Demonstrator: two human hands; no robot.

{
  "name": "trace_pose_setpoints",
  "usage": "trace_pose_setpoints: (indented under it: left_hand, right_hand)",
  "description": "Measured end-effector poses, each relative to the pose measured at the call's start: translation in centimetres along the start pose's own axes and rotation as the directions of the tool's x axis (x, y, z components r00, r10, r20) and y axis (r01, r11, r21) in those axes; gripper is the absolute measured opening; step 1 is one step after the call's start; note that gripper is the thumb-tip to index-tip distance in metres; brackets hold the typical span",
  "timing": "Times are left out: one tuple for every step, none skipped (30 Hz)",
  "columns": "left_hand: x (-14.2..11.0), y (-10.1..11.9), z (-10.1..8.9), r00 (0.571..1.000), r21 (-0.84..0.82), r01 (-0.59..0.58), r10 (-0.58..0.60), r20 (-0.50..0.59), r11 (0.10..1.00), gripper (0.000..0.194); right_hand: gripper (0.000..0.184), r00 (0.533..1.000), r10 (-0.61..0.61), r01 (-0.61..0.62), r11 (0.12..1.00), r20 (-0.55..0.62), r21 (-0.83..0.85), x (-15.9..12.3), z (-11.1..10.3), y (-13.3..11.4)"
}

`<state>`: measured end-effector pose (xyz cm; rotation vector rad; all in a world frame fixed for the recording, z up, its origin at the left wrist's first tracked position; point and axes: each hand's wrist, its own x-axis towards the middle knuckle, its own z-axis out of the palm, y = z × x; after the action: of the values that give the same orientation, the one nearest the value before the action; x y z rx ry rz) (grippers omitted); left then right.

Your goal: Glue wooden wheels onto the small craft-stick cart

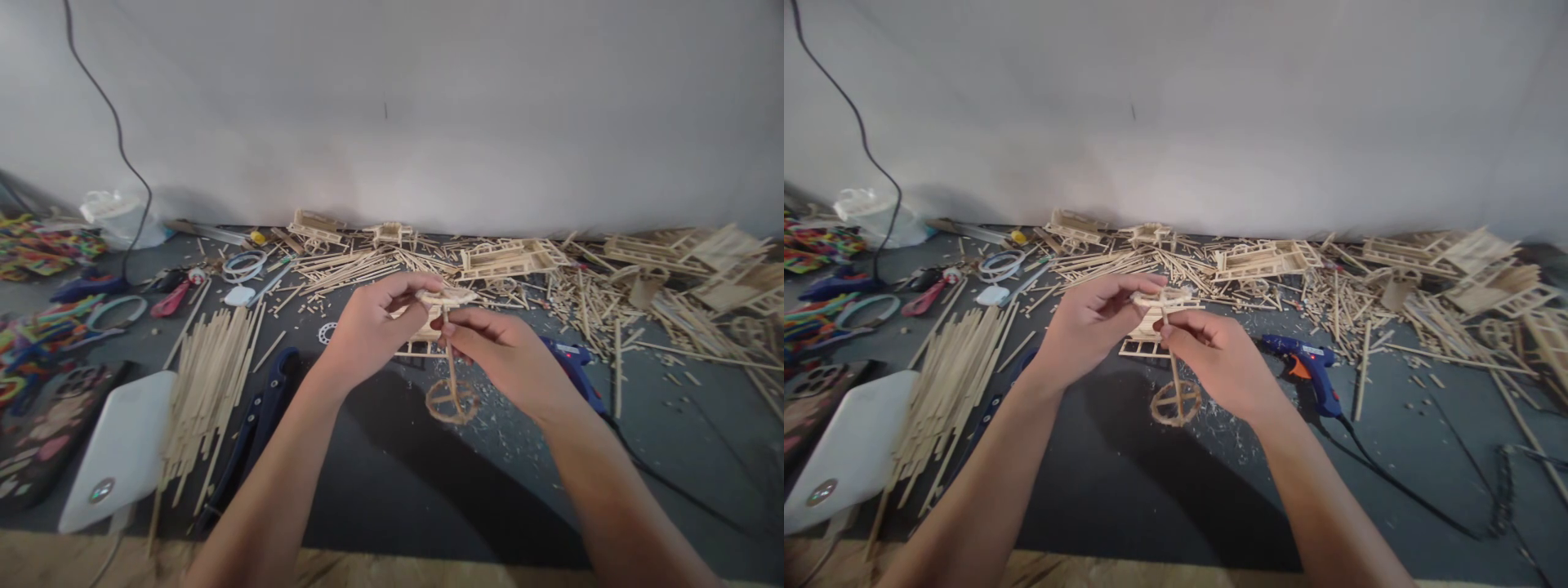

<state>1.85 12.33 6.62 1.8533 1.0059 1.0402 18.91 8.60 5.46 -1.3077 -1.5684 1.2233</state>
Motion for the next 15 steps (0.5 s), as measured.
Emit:
trace_pose_setpoints:
  left_hand:
    - [-0.04,0.12,-0.03,1.0,0.006,-0.016,0.016,0.002,1.0,0.022]
    - [-0.07,0.21,-0.05,0.999,0.008,-0.032,0.032,0.005,0.999,0.022]
    - [-0.11,0.27,-0.07,0.999,0.009,-0.046,0.046,0.009,0.999,0.023]
    - [-0.14,0.29,-0.08,0.998,0.009,-0.056,0.056,0.014,0.998,0.025]
    - [-0.16,0.28,-0.1,0.998,0.007,-0.062,0.062,0.018,0.998,0.028]
    - [-0.17,0.23,-0.12,0.998,0.003,-0.064,0.064,0.021,0.998,0.031]
    - [-0.15,0.16,-0.13,0.998,-0.008,-0.064,0.064,0.022,0.998,0.034]
    - [-0.11,0.06,-0.13,0.998,-0.03,-0.061,0.062,0.021,0.998,0.036]
    - [-0.06,-0.05,-0.13,0.998,-0.067,-0.059,0.06,0.013,0.996,0.037]
    - [0.02,-0.16,-0.1,0.998,-0.117,-0.055,0.055,0.0,0.992,0.036]
    - [0.1,-0.27,-0.05,0.999,-0.175,-0.047,0.045,-0.02,0.983,0.035]
    - [0.18,-0.37,0.01,0.999,-0.237,-0.035,0.025,-0.042,0.971,0.032]
    - [0.26,-0.45,0.1,0.998,-0.298,-0.014,-0.004,-0.061,0.955,0.029]
    - [0.33,-0.5,0.19,0.997,-0.352,0.013,-0.04,-0.069,0.936,0.027]
    - [0.38,-0.53,0.29,0.995,-0.396,0.048,-0.078,-0.061,0.917,0.026]
  right_hand:
    - [0.021,1.0,-0.013,0.013,1.0,-0.004,-0.024,0.04,-0.02,-0.02]
    - [0.02,1.0,-0.025,0.025,0.999,-0.008,-0.045,0.08,-0.04,-0.01]
    - [0.02,0.999,-0.036,0.035,0.997,-0.013,-0.065,0.12,-0.06,0.02]
    - [0.02,0.999,-0.042,0.04,0.996,-0.022,-0.085,0.16,-0.08,0.07]
    - [0.021,0.998,-0.045,0.041,0.994,-0.034,-0.106,0.19,-0.1,0.16]
    - [0.022,0.998,-0.043,0.037,0.991,-0.048,-0.126,0.22,-0.12,0.25]
    - [0.023,0.997,-0.04,0.031,0.989,-0.06,-0.144,0.24,-0.14,0.36]
    - [0.024,0.997,-0.038,0.027,0.987,-0.069,-0.157,0.26,-0.16,0.46]
    - [0.025,0.997,-0.04,0.028,0.986,-0.072,-0.164,0.28,-0.18,0.55]
    - [0.024,0.997,-0.047,0.035,0.987,-0.068,-0.159,0.31,-0.21,0.62]
    - [0.024,0.997,-0.058,0.049,0.988,-0.056,-0.146,0.34,-0.22,0.68]
    - [0.023,0.997,-0.071,0.065,0.989,-0.041,-0.131,0.38,-0.23,0.73]
    - [0.022,0.996,-0.082,0.079,0.99,-0.022,-0.119,0.43,-0.23,0.78]
    - [0.022,0.996,-0.088,0.088,0.99,-0.002,-0.11,0.47,-0.21,0.82]
    - [0.021,0.996,-0.09,0.091,0.99,0.017,-0.105,0.51,-0.17,0.86]
